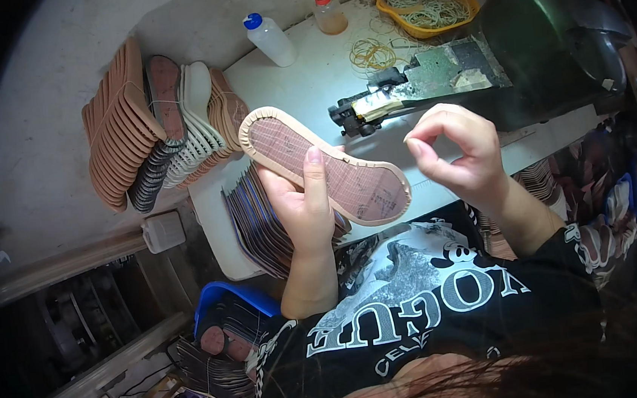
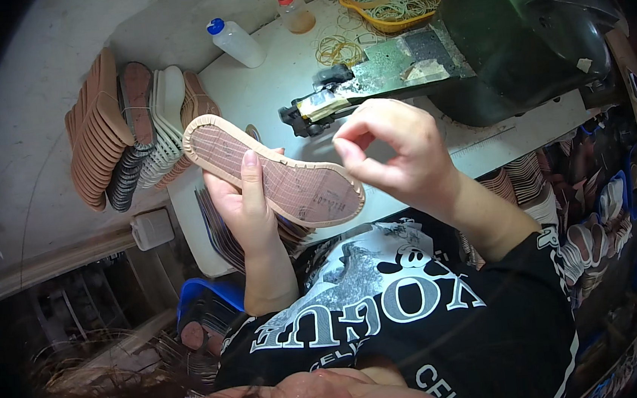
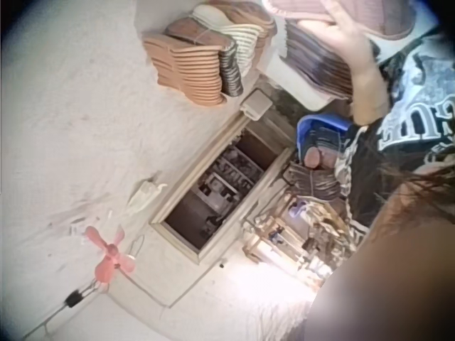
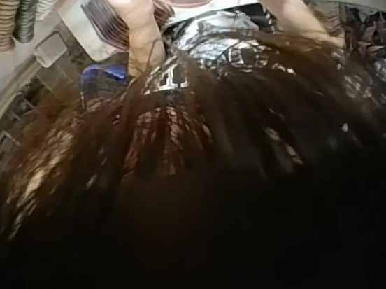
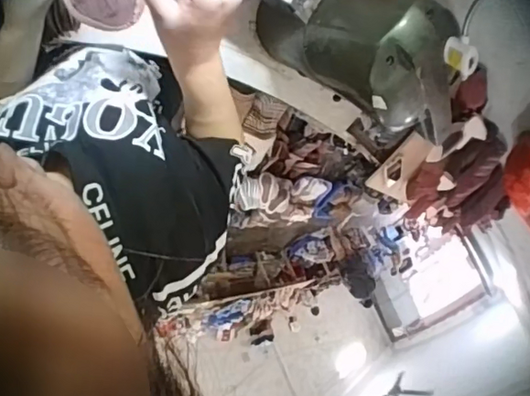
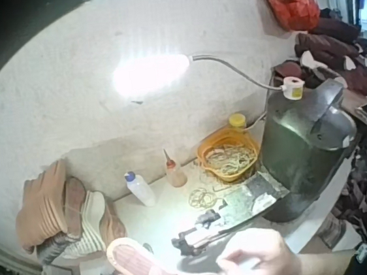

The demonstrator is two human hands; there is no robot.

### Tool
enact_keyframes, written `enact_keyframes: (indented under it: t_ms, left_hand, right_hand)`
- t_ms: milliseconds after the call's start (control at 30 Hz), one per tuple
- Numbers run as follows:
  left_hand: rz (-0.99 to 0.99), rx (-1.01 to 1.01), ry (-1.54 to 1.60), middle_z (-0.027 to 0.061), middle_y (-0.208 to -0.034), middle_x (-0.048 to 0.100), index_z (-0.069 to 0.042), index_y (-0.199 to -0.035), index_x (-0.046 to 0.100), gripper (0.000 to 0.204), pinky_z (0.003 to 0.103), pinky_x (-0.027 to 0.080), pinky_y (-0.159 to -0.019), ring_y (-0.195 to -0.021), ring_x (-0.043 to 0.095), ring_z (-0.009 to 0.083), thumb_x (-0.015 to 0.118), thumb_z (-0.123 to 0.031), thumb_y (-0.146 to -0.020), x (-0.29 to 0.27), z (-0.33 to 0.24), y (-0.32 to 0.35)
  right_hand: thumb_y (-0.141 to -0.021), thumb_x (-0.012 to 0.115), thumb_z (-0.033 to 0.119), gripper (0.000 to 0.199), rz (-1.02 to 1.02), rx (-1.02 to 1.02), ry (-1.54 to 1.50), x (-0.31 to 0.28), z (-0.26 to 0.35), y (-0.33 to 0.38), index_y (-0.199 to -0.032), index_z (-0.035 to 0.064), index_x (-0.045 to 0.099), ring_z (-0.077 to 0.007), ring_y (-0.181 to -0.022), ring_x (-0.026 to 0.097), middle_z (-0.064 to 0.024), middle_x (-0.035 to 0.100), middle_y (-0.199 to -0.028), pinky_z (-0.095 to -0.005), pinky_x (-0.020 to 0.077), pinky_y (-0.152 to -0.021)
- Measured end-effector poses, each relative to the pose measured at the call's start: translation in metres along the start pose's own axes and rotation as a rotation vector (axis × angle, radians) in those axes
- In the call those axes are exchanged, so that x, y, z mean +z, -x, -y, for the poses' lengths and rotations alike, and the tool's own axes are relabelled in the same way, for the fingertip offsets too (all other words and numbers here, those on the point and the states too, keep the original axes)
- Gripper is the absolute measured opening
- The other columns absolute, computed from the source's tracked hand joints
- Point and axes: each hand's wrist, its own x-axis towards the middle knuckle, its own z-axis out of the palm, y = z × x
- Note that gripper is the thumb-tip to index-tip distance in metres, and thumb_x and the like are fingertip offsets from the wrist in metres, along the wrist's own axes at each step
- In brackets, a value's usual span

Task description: Processing and organizing shoe sole components at a manufacturing station.

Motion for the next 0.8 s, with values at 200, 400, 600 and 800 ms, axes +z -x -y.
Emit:
enact_keyframes:
  t_ms: [200,400,600,800]
  left_hand:
    - [0.071,-0.145,0.168,0.0117,-0.101,0.057,0.003,-0.112,0.045,0.022,0.029,0.053,-0.075,-0.082,0.062,0.0166,0.052,-0.010,-0.095,0.014,0.010,-0.035]
    - [0.130,0.059,-0.662,0.0100,-0.110,0.055,-0.004,-0.095,0.067,0.031,0.038,0.031,-0.098,-0.109,0.041,0.0259,0.065,-0.033,-0.085,0.025,0.051,-0.075]
    - [0.176,-0.078,-0.686,0.0081,-0.108,0.058,-0.005,-0.092,0.067,0.038,0.046,0.029,-0.096,-0.108,0.043,0.0282,0.063,-0.042,-0.083,0.035,0.066,-0.104]
    - [0.290,-0.215,-0.530,0.0071,-0.085,0.066,0.006,-0.099,0.064,0.048,0.030,0.050,-0.065,-0.072,0.061,0.0121,0.061,-0.041,-0.089,0.020,0.075,-0.145]
  right_hand:
    - [-0.093,0.060,0.027,0.031,0.159,0.841,-0.869,0.033,-0.016,0.057,-0.107,-0.0009,0.062,-0.0094,-0.088,0.059,-0.0036,0.064,-0.098,-0.0262,0.0480,-0.079]
    - [-0.097,0.052,0.022,0.029,-0.088,0.833,-0.960,0.040,-0.008,0.072,-0.108,-0.0033,0.061,-0.0067,-0.082,0.060,-0.0058,0.066,-0.096,-0.0226,0.0493,-0.074]
    - [-0.096,0.055,0.021,0.026,-0.125,0.801,-0.804,0.028,-0.027,0.051,-0.097,-0.0027,0.065,-0.0043,-0.073,0.058,-0.0028,0.066,-0.084,-0.0198,0.0468,-0.067]
    - [-0.093,0.059,0.024,0.027,-0.233,0.825,-0.935,0.051,-0.024,0.014,-0.085,0.0001,0.067,-0.0051,-0.062,0.055,0.0008,0.064,-0.073,-0.0228,0.0432,-0.056]
